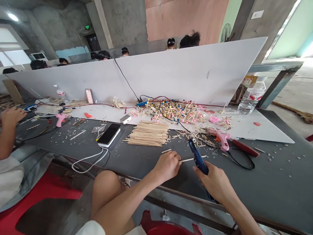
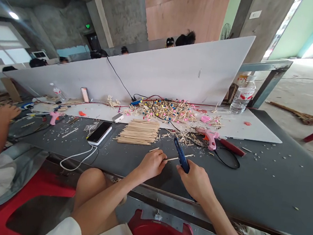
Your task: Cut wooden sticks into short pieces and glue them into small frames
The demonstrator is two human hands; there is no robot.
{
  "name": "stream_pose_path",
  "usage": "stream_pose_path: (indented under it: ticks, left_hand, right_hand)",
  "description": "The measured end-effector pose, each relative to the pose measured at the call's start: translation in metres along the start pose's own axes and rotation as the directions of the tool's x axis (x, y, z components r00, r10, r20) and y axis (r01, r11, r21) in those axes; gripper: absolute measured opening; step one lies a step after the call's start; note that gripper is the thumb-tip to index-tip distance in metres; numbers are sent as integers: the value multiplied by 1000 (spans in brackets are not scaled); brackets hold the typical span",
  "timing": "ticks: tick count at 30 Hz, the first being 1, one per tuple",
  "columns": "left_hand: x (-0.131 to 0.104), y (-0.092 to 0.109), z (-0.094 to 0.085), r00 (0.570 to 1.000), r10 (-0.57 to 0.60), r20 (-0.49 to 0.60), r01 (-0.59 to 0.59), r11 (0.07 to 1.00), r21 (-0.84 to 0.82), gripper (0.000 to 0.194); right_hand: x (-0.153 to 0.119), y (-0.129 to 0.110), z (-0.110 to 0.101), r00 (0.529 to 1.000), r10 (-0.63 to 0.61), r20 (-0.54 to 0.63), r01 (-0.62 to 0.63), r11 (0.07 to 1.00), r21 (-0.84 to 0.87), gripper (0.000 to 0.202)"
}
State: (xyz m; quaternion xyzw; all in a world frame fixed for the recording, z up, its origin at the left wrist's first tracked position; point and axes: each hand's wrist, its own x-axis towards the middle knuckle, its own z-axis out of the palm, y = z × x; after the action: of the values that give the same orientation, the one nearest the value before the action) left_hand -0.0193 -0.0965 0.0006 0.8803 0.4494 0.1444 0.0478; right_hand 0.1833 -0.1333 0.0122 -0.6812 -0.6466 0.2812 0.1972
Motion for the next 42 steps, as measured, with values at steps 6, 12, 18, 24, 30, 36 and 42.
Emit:
stream_pose_path:
  ticks: [6, 12, 18, 24, 30, 36, 42]
  left_hand:
    - [4, 0, 2, 983, -160, 89, 164, 985, -47, 13]
    - [4, -2, -1, 958, -255, 132, 260, 965, -19, 15]
    - [2, 0, -8, 920, -317, 228, 390, 780, -489, 14]
    - [-6, 24, -10, 823, -205, 530, 565, 207, -798, 16]
    - [-13, 34, 4, 851, -155, 503, 526, 243, -815, 23]
    - [-14, 32, -6, 858, -150, 492, 508, 392, -767, 19]
    - [-13, 33, -17, 908, -154, 389, 396, 619, -678, 18]
  right_hand:
    - [-2, -5, -6, 1000, 1, 5, -1, 1000, -1, 26]
    - [2, -4, -10, 1000, 6, -2, -6, 1000, -11, 24]
    - [2, -4, -14, 999, 14, -35, -12, 998, 70, 28]
    - [-6, -11, -9, 980, 81, -181, -13, 938, 345, 34]
    - [-5, -11, -4, 944, 162, -287, 3, 866, 499, 33]
    - [2, -3, -1, 945, 155, -288, 87, 730, 677, 33]
    - [7, 3, -6, 912, 237, -336, 144, 582, 800, 40]
